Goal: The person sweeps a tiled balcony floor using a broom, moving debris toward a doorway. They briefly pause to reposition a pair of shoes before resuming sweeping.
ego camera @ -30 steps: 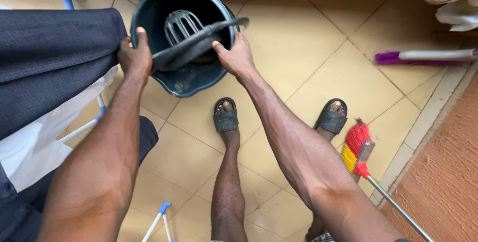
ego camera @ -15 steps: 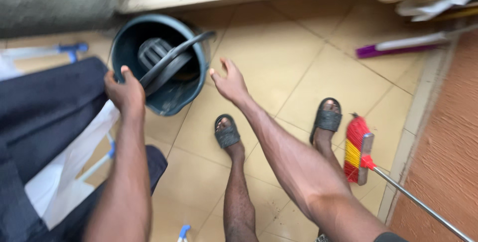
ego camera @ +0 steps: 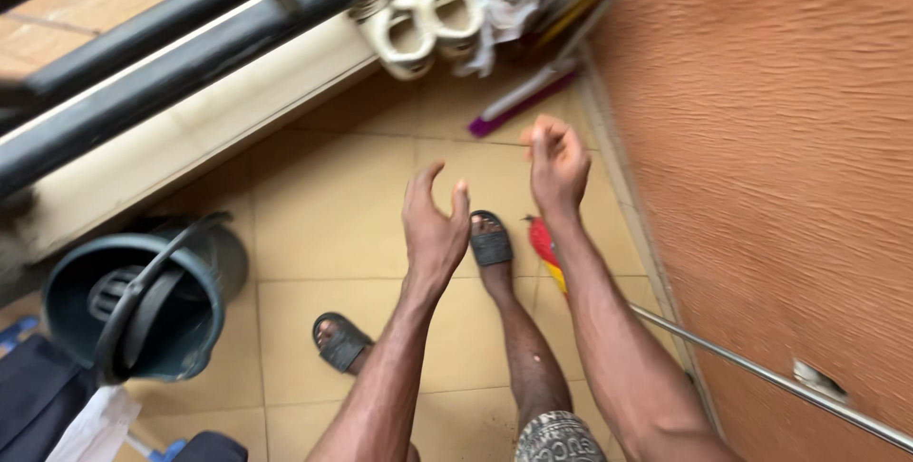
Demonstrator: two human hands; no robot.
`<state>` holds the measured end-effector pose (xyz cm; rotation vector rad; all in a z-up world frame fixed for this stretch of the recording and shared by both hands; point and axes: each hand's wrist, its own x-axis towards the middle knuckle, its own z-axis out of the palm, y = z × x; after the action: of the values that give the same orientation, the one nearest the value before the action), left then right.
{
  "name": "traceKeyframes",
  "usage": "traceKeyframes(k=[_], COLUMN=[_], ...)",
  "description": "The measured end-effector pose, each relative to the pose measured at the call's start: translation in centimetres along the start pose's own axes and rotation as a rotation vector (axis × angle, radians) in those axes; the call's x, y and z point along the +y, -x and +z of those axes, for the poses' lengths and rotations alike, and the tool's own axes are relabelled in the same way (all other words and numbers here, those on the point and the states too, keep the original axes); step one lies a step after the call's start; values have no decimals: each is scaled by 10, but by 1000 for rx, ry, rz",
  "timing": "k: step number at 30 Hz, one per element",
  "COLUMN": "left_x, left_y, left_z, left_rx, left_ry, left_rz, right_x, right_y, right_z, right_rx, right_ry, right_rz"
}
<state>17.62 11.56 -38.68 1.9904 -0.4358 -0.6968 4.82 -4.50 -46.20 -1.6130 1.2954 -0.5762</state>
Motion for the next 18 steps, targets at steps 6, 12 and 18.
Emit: traceKeyframes(k=[6,12,18], left_x=[181,291,300], left_y=[-85,-151,-146], left_z=[89,130,150], left_rx=[-24,-30,-46], left_ry=[107,11,-133], left_rz=[528,750,630], right_x=[-75,-104,-101], right_y=[-168,-271,-325], right_z=[-85,-99,-116], right_rx=[73,-115,-226], right_ry=[-60,-197,-150], right_rz=[-320,-412,-209])
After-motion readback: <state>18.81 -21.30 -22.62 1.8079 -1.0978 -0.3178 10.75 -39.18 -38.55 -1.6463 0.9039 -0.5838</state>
